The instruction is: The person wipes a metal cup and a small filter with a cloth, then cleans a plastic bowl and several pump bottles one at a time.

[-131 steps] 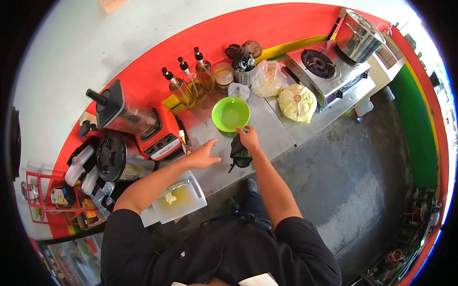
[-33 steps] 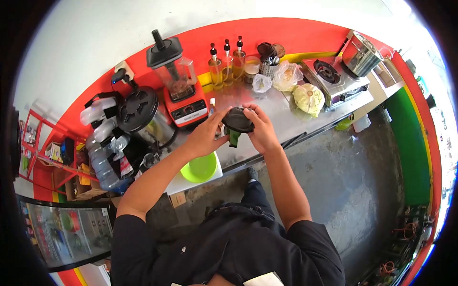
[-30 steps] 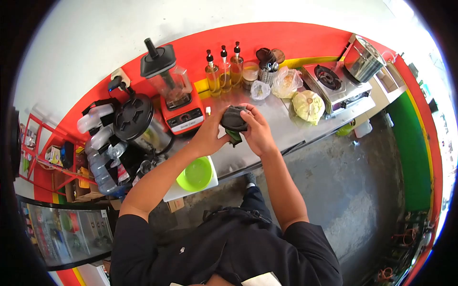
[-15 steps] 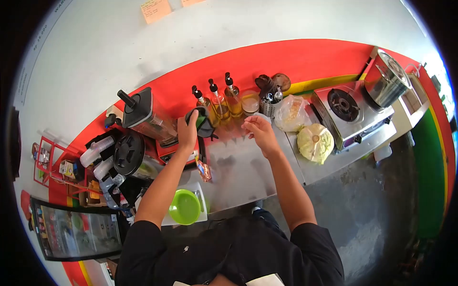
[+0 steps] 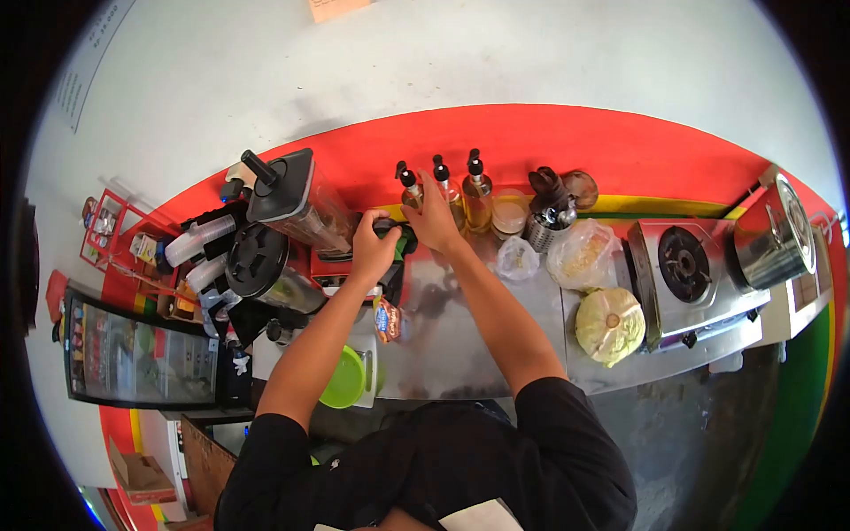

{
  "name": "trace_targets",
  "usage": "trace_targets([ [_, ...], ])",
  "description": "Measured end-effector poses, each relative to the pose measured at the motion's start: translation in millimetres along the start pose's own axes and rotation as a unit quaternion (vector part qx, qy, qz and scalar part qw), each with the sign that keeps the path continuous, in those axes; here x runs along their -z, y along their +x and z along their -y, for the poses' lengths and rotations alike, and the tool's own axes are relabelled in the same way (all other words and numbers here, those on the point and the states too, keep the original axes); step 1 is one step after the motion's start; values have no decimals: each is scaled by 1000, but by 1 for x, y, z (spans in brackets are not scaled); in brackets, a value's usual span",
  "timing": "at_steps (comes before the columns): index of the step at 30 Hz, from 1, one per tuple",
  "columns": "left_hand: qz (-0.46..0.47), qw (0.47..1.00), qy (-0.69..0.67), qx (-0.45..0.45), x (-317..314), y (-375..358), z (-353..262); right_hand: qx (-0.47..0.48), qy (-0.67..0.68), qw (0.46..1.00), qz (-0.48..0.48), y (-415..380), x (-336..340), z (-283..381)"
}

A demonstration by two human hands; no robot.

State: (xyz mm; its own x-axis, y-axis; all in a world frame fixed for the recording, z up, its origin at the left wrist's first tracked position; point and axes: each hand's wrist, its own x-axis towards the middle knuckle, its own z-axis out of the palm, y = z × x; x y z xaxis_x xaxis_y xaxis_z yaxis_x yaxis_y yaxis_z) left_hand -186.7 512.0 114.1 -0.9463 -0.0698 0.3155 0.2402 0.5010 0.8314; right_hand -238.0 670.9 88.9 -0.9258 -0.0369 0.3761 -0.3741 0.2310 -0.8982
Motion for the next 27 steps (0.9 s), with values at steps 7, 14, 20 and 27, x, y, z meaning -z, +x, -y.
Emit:
trace_targets([
  [7, 7, 997, 27, -78, 14, -15, 10, 13, -103, 994, -43, 22, -22, -14],
  [14, 51, 994, -23, -99, 28, -25, 13, 3, -132, 991, -28, -8, -10, 10],
  [20, 86, 985, -69, -132, 29, -33, -4, -52, -35, 998, -26, -66, 14, 22],
  [27, 215, 957, -67, -184, 4, -57, -29, -63, -58, 995, -57, -136, 59, 28],
])
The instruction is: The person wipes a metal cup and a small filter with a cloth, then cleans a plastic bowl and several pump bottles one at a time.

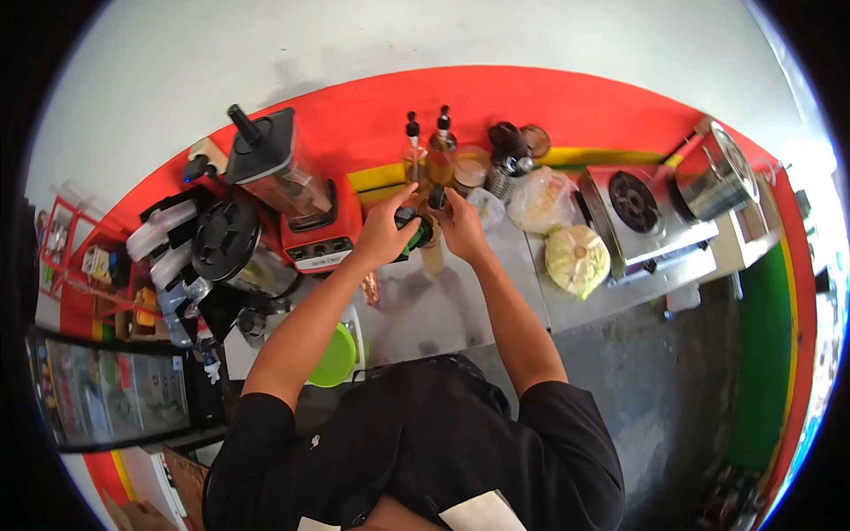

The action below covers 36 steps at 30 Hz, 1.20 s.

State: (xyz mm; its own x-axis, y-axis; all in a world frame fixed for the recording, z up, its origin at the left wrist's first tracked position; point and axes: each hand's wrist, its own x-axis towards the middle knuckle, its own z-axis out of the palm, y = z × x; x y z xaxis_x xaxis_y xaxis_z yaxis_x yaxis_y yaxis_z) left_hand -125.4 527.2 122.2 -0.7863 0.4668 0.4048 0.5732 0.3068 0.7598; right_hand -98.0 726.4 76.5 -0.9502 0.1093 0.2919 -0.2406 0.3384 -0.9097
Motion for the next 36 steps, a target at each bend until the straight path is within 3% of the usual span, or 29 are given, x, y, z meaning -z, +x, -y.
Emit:
trace_targets([
  [7, 164, 986, -14, 24, -62, -4, -35, -31, -148, 988, -33, -67, 67, 52],
  [10, 171, 984, -32, -25, -91, -1, -37, -46, -154, 984, -81, -91, 90, 45],
  [13, 202, 979, -27, -15, -118, 1, -57, -102, -130, 984, -67, -106, 117, 46],
  [21, 270, 961, 62, -6, -127, 14, -72, -114, -192, 971, -86, -114, 130, 61],
  [25, 247, 969, 26, -20, -118, 11, -56, -109, -174, 970, -134, -124, 127, 60],
  [27, 243, 969, 33, 0, -105, 12, -54, -115, -291, 938, -148, -133, 133, 66],
  [28, 237, 971, 36, 5, -98, 15, -51, -111, -288, 941, -141, -131, 130, 79],
  [30, 203, 978, 38, 6, -86, 18, -44, -286, -311, 906, -21, -128, 127, 107],
  [36, 97, 995, -10, 28, -63, 30, -4, -228, -239, 938, 107, -99, 74, 104],
])
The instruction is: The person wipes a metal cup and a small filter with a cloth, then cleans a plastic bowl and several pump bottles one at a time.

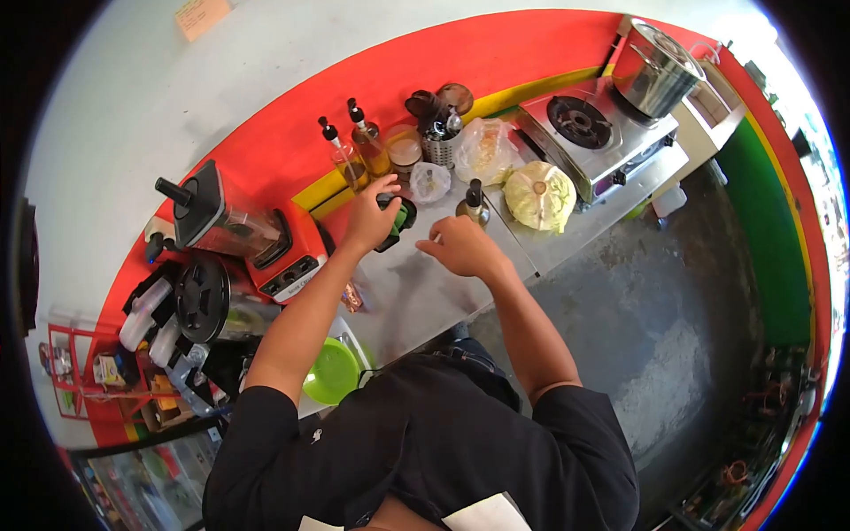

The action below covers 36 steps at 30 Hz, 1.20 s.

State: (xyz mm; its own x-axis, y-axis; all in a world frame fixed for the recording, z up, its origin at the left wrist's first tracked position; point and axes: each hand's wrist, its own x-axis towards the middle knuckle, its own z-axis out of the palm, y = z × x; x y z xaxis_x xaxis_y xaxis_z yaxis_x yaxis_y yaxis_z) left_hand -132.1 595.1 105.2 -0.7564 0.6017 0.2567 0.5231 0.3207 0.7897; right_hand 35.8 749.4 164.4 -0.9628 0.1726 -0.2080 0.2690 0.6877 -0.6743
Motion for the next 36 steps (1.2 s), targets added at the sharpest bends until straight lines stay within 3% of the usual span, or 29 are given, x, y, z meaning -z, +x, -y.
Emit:
trace_targets([
  [4, -29, 999, -10, 33, 22, 6, 23, 97, 58, 992, -48, 52, -20, 9],
  [6, -49, 998, -9, 50, 37, 4, 28, 161, 105, 974, -117, 82, -31, 12],
  [8, -48, 998, -8, 41, 53, 0, 22, 148, 105, 975, -125, 112, -34, 29],
  [11, -115, 993, -29, -1, 64, -7, 19, 191, 229, 941, -158, 157, -35, 58],
  [14, -143, 989, -15, 19, 74, -10, 21, 159, 156, 956, -190, 216, -44, 82],
  [15, -154, 988, -13, 29, 78, -11, 23, 195, 120, 941, -247, 243, -57, 79],
  [16, -159, 987, 3, 21, 82, -10, 25, 203, 120, 943, -234, 255, -64, 82],
  [18, -174, 984, 24, 20, 91, -11, 23, 157, 59, 918, -359, 271, -71, 92],
  [20, -167, 986, 17, 19, 99, -15, 19, 150, 64, 928, -336, 279, -68, 96],
  [22, -180, 983, 11, 26, 103, -19, 22, 138, 86, 956, -246, 287, -68, 94],
  [36, -161, 987, -18, -15, 97, -33, 20, 233, 78, 934, -259, 243, -74, 50],
])
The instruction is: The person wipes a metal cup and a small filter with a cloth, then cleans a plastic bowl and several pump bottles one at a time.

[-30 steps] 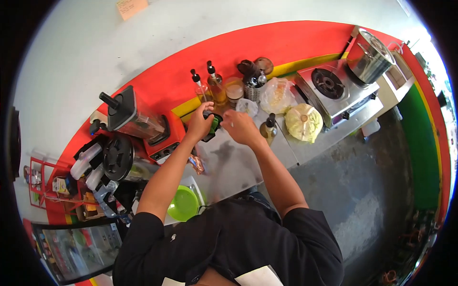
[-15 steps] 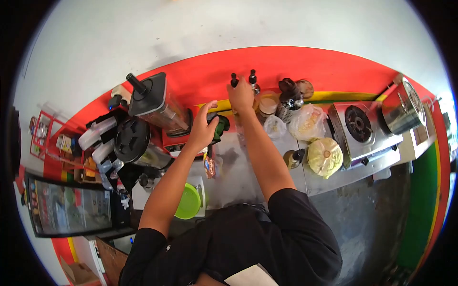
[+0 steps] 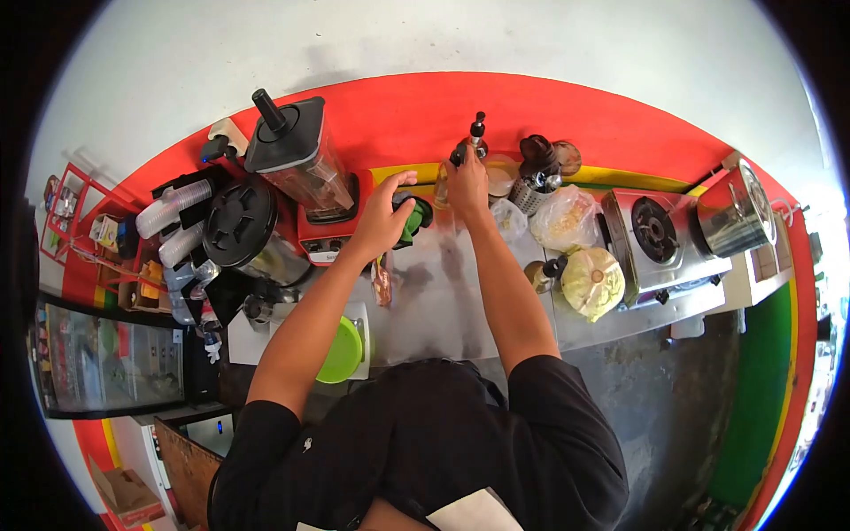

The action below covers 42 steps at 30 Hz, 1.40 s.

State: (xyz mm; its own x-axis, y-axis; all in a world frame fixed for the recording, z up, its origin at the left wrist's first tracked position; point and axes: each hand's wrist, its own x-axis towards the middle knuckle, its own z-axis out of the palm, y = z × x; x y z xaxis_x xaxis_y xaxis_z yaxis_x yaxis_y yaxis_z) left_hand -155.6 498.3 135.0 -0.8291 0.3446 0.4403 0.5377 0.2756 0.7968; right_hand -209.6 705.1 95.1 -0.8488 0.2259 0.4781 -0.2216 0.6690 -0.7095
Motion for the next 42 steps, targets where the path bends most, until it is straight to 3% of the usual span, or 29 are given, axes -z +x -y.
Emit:
trace_targets([
  [5, 49, 998, -10, 31, -19, -9, -17, -29, -59, 997, 34, -45, 33, 10],
  [7, 102, 988, -42, 104, -30, -13, -25, -64, -67, 994, 63, -64, 55, 30],
  [12, 170, 980, 8, 106, -69, -40, 4, -61, -100, 991, 61, -114, 90, 28],
  [14, 202, 976, -5, 78, -81, -50, 5, 31, -176, 981, 74, -131, 101, 24],
  [15, 213, 974, -9, 71, -86, -55, 1, 3, -215, 970, 109, -137, 108, 33],
  [17, 258, 958, -20, 125, -90, -58, -10, 8, -199, 977, 76, -151, 115, 42],
  [21, 296, 946, -16, 130, -97, -69, -28, -23, -197, 978, 69, -171, 129, 51],
  [24, 300, 947, -18, 112, -103, -74, -35, -22, -196, 979, 50, -179, 126, 32],
  [26, 310, 941, 7, 134, -105, -76, -39, 62, -276, 958, 44, -183, 123, 17],
  [27, 310, 942, 6, 130, -105, -76, -40, -19, -221, 973, 63, -181, 129, 38],
  [28, 315, 941, 12, 124, -102, -75, -39, -18, -223, 973, 60, -182, 132, 50],
  [30, 315, 942, 18, 116, -94, -70, -37, -140, -107, 984, 3, -183, 132, 68],
  [31, 316, 943, 32, 101, -87, -66, -35, -120, -99, 988, -25, -188, 131, 68],
  [35, 262, 964, 1, 40, -68, -47, -13, -225, -188, 954, -67, -218, 123, 108],
  [36, 249, 967, -2, 55, -57, -44, -19, -218, -179, 956, -73, -223, 118, 112],
  [38, 204, 978, 3, 46, -40, -39, -24, -123, -194, 973, 27, -231, 113, 116],
  [42, 142, 987, 44, 65, -20, -30, -35, -44, -167, 985, 28, -196, 112, 117],
])
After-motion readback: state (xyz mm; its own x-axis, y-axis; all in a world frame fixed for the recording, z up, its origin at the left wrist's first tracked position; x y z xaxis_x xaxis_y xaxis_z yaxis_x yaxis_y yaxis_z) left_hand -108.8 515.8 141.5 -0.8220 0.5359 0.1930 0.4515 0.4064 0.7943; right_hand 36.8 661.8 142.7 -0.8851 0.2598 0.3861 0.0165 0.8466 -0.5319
